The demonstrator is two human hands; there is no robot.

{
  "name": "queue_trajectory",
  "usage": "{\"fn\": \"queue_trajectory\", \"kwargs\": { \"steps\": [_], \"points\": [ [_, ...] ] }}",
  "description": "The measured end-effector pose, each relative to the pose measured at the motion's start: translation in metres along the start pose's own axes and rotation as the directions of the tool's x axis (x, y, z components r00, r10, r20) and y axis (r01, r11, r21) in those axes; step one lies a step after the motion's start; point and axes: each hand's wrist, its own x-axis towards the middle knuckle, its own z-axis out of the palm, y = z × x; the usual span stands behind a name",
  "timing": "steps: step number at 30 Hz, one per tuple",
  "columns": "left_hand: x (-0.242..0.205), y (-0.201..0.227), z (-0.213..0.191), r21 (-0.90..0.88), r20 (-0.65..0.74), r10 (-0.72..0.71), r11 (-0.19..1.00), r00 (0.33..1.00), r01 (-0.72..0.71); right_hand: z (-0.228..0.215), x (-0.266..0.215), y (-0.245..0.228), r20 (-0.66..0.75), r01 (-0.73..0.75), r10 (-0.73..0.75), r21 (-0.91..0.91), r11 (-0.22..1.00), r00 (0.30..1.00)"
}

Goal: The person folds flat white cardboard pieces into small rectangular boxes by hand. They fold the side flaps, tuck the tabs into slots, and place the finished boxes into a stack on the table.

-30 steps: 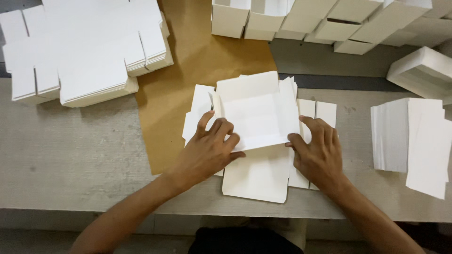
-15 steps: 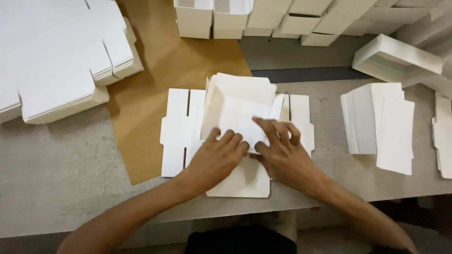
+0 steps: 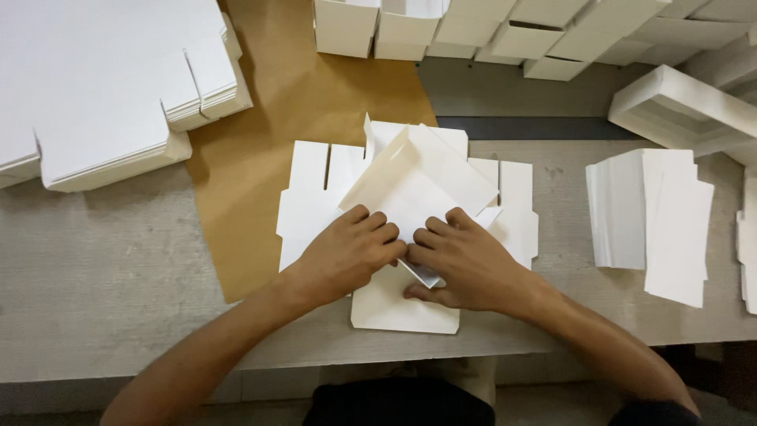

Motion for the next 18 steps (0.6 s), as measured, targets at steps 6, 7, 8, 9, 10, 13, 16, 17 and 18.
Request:
{"fn": "queue_trajectory", "kwargs": {
  "steps": [6, 7, 8, 9, 10, 13, 16, 17, 18],
  "points": [
    [0.003, 0.004, -0.010, -0.030, -0.052, -0.028, 0.999, 0.998, 0.026, 0.002, -0.004, 0.001, -0.054, 0.007, -0.007, 0.000, 1.000, 0.999],
    [0.002, 0.002, -0.006, -0.015, -0.053, -0.040, 0.999, 0.998, 0.040, 0.001, -0.003, 0.001, -0.063, 0.024, -0.024, -0.003, 1.000, 0.998],
    [0.001, 0.000, -0.002, -0.025, -0.076, -0.042, 0.999, 0.996, 0.040, 0.000, -0.002, 0.002, -0.053, 0.035, -0.033, 0.038, 0.999, 0.998],
    [-0.001, 0.001, 0.004, -0.045, -0.096, -0.043, 0.998, 0.994, 0.039, 0.000, -0.004, 0.001, -0.037, 0.041, -0.038, 0.086, 0.995, 0.999],
    [-0.002, 0.003, 0.002, -0.041, -0.092, -0.055, 0.998, 0.994, 0.051, 0.003, -0.006, 0.002, -0.040, 0.054, -0.050, 0.090, 0.994, 0.998],
    [-0.001, 0.004, -0.004, -0.075, -0.083, -0.064, 0.995, 0.994, 0.058, 0.005, -0.011, 0.002, -0.017, 0.034, -0.031, 0.205, 0.978, 0.999],
    [0.001, 0.006, -0.011, -0.069, -0.068, -0.066, 0.996, 0.995, 0.061, -0.005, -0.012, -0.010, -0.005, -0.041, 0.042, 0.177, 0.983, 0.999],
    [0.002, 0.008, -0.016, -0.061, -0.052, -0.078, 0.995, 0.996, 0.075, -0.003, -0.013, -0.015, -0.121, -0.079, 0.080, 0.014, 0.997, 0.989],
    [0.003, 0.010, -0.020, -0.052, -0.037, -0.091, 0.995, 0.995, 0.089, -0.001, -0.013, -0.020, -0.241, -0.135, 0.097, -0.145, 0.980, 0.966]
  ]
}}
